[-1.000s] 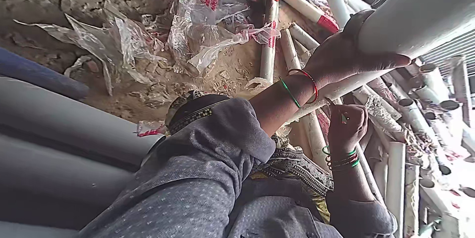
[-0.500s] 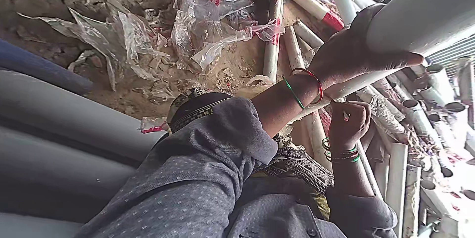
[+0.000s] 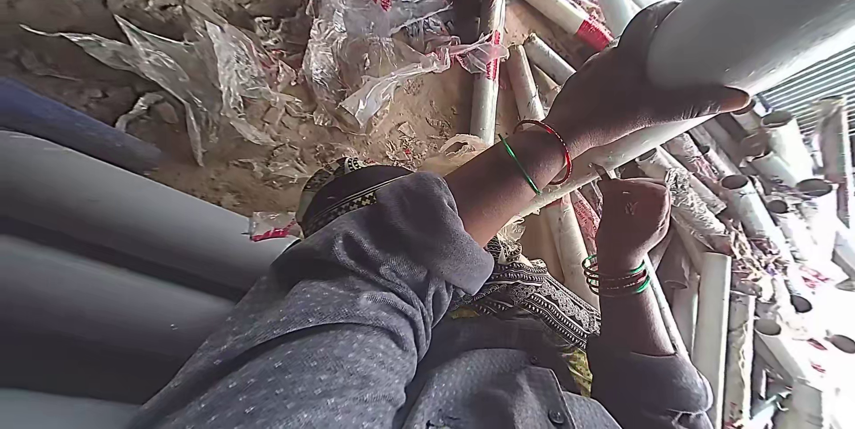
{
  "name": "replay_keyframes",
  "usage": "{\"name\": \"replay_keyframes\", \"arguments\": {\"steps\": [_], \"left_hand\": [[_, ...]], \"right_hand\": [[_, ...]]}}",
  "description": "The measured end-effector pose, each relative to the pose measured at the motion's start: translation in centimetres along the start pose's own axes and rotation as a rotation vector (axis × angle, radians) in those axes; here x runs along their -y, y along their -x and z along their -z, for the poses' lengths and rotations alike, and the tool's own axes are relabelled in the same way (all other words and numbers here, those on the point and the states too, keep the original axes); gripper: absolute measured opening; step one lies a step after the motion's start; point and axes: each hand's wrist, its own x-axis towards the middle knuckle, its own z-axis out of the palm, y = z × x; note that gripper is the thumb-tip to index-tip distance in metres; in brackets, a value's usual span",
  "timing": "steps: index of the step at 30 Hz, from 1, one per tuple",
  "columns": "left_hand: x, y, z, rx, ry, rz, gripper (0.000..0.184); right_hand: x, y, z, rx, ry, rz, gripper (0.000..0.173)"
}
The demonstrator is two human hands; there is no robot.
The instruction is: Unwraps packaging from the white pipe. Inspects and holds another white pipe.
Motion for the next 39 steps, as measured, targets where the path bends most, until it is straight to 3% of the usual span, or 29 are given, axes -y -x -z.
{"name": "replay_keyframes", "arguments": {"steps": [8, 15, 22, 29, 37, 39], "left_hand": [[0.2, -0.2, 0.0, 0.000, 0.042, 0.036, 0.104], [0.6, -0.4, -0.3, -0.038, 0.070, -0.022, 0.099], [0.3, -0.2, 0.2, -0.028, 0.021, 0.018, 0.103], [0.6, -0.2, 0.0, -0.078, 0.055, -0.013, 0.097], [1.1, -0.3, 0.3, -0.097, 0.063, 0.032, 0.101], [1.2, -0.5, 0.4, -0.109, 0.053, 0.031, 0.102]], "right_hand": [[-1.2, 4.7, -2.5, 0.207, 0.186, 0.139, 0.016], [-0.8, -0.5, -0.5, -0.028, -0.015, 0.068, 0.010], [-1.8, 4.1, -2.0, 0.223, 0.136, 0.114, 0.015], [-0.8, -2.1, 0.0, -0.034, -0.057, 0.126, 0.009], [-2.3, 3.4, -2.6, 0.198, 0.082, 0.137, 0.015], [-1.6, 2.2, -2.2, 0.143, 0.014, 0.143, 0.015]]}}
